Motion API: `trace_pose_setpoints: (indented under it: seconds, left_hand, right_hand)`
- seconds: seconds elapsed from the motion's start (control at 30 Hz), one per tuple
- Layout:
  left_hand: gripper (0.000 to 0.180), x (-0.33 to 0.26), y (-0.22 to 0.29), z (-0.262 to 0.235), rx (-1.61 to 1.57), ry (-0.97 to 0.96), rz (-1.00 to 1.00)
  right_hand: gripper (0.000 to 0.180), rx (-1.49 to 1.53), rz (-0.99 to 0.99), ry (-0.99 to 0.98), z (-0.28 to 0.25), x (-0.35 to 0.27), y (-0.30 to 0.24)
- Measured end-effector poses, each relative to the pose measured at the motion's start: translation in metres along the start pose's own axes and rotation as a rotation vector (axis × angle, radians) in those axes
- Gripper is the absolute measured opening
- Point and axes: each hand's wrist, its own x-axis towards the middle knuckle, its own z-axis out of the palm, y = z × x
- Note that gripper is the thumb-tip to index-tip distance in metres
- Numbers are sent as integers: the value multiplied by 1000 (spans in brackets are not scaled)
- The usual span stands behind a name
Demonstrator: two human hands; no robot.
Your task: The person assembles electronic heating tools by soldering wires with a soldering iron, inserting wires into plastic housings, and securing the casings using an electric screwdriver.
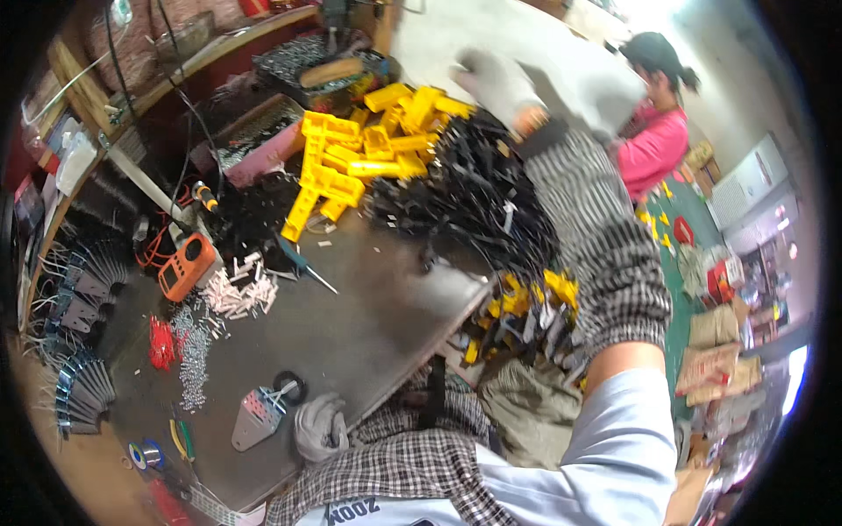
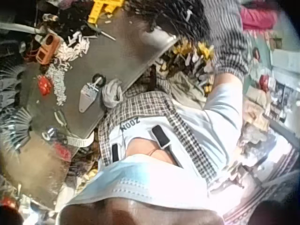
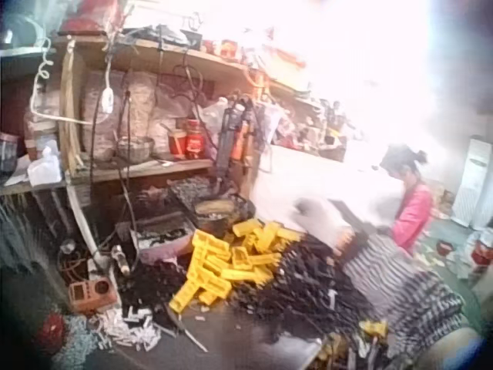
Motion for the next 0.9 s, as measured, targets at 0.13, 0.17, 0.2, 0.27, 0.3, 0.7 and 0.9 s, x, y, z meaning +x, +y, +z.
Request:
trace_pose_setpoints:
  seconds: [0.13,0.17,0.2,0.27,0.3,0.7,0.9]
  left_hand:
    - [25,18,19,-3,85,-5,234]
    - [27,22,24,-3,111,-41,300]
    - [27,27,27,-4,64,-88,363]
    - [29,23,19,-12,143,-141,336]
    - [29,24,9,-15,80,-171,351]
    - [37,6,-11,17,87,38,612]
    - [50,36,-51,32,40,61,869]
  right_hand:
    - [38,17,460,61,-22,-288,136]
    - [41,-84,598,4,-26,-387,163]
    - [44,-323,969,-530,-40,-518,215]
    - [45,-373,1164,-662,-32,-726,185]
    - [53,150,1185,61,-46,-811,154]
    - [52,242,1918,-1007,16,-896,-191]
    - [85,-252,1855,-1241,184,-1069,-185]
